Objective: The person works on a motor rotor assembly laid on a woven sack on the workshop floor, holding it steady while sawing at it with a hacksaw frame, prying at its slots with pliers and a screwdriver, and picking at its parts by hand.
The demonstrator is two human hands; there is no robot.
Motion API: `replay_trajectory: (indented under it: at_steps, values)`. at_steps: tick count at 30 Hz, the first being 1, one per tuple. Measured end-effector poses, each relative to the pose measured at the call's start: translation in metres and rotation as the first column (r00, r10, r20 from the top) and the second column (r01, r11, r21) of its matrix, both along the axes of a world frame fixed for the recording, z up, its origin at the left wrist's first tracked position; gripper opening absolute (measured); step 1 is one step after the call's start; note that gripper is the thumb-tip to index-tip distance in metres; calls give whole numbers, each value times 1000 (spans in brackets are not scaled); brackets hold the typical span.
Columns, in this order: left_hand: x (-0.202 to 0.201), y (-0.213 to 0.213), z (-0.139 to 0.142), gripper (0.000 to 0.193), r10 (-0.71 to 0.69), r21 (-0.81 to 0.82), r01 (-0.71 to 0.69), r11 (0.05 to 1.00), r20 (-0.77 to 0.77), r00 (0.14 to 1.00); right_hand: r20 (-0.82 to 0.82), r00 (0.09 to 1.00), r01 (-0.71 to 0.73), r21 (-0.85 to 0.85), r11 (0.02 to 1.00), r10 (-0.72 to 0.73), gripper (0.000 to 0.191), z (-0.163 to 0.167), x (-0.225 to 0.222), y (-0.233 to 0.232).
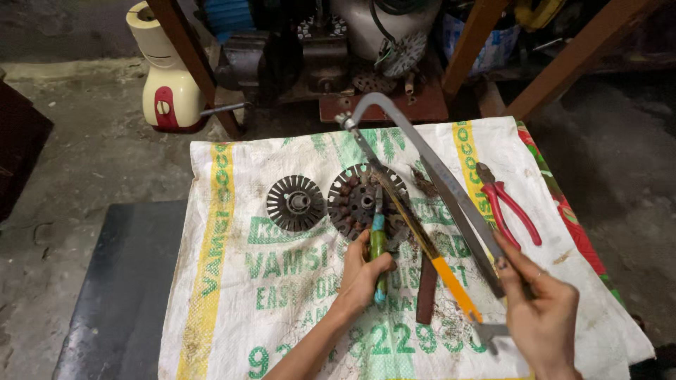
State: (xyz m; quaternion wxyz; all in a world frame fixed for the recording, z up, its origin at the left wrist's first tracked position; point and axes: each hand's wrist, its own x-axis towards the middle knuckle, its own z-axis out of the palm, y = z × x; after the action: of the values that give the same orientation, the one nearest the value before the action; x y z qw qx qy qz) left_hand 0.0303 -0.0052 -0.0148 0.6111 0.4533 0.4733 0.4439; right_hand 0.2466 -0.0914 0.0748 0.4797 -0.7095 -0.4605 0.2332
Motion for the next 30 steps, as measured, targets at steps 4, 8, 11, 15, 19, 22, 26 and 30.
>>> replay_trajectory:
  at_steps: [4, 8, 11, 15, 19, 22, 26, 30]
  values:
    - [2, 0, 1, 66, 9, -54, -8, 999, 28, 1000, 164, 980, -136, 161, 977, 110, 39, 9, -15, 32]
    - [3, 1, -5, 56, 2, 4, -2, 1000, 117, 993, 199, 966, -204, 196, 959, 164, 37, 20, -36, 73]
    - [3, 1, -10, 53, 4, -1, -3, 1000, 124, 992, 259, 954, -204, 180, 962, 154, 39, 29, -38, 82]
    - [6, 3, -11, 54, -17, 19, 14, 1000, 126, 992, 337, 929, -215, 161, 963, 151, 41, 33, -34, 71]
    - [4, 1, -9, 51, -4, 8, 3, 1000, 127, 992, 374, 915, -225, 163, 961, 151, 42, 24, -33, 51]
    - [2, 1, -6, 50, -9, 6, 8, 1000, 73, 997, 403, 902, -242, 176, 954, 155, 43, 16, -30, 34]
    - [2, 1, -1, 49, -9, 14, 9, 1000, 53, 999, 444, 884, -291, 278, 915, 146, 42, 11, -16, 14]
    - [3, -2, 4, 48, 5, 44, -8, 999, 51, 999, 488, 870, -138, 116, 984, 65, 39, 11, 1, 6]
